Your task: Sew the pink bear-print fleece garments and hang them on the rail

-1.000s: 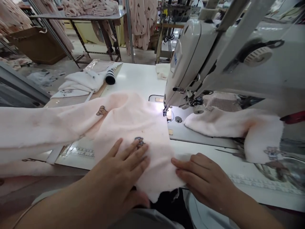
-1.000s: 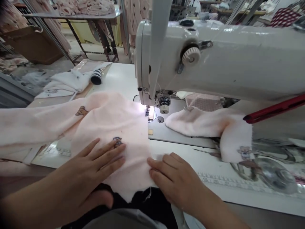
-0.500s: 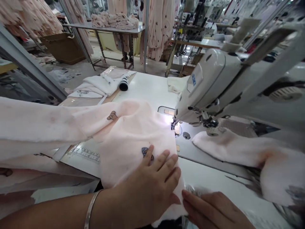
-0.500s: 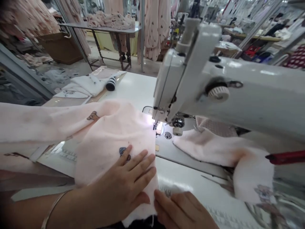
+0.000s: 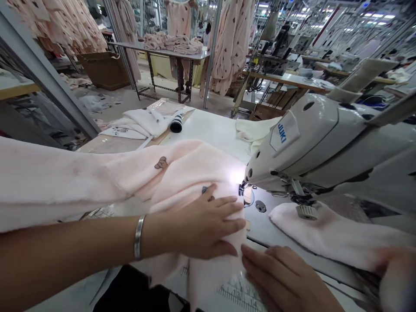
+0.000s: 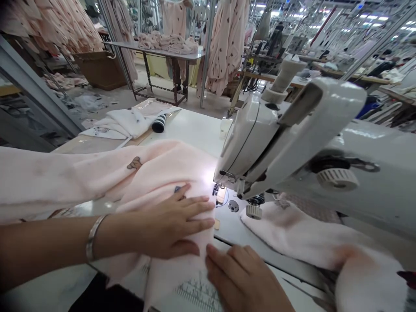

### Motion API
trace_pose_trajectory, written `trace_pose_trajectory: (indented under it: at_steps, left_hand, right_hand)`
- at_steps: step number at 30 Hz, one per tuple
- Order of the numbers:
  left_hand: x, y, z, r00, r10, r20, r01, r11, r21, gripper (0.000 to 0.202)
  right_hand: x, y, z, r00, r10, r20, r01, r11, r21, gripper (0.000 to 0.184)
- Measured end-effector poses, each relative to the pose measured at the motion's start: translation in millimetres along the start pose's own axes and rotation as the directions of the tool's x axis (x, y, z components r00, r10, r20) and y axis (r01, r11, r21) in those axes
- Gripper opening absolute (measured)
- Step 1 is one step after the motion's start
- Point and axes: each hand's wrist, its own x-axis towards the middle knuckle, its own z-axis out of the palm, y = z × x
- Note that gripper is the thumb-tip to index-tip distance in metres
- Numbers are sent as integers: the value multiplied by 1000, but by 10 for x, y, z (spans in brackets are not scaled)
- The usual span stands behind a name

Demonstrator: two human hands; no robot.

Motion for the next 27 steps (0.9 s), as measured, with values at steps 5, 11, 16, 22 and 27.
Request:
trace_pose_trajectory:
  at_steps: [5,11,16,22,27]
  left_hand:
    - [245,-469,-38,996,85,7,-85,996,12,42]
    - [529,-916,-2,994,102,-34,-101,995,12,49]
    - [718,-1154,11,998,13,-62,-13,1000,-1,48]
    - [703,-1123,0,995,-78,-55,81,996,40,47]
    - [9,0,143,973,-216,-81,228,951,207,48]
  right_hand:
    - [184,289,99,996,82,-22,-80,994,78,22]
    - [354,610,209,981,192,-16,-192,981,-1,18]
    - [313,743,325,976,204,-69,-210,974,-84,17]
    - [379,568,213,984,170,-55,-173,984,-50,21]
    - [371,47,18,986,79,-145,-71,996,60,20]
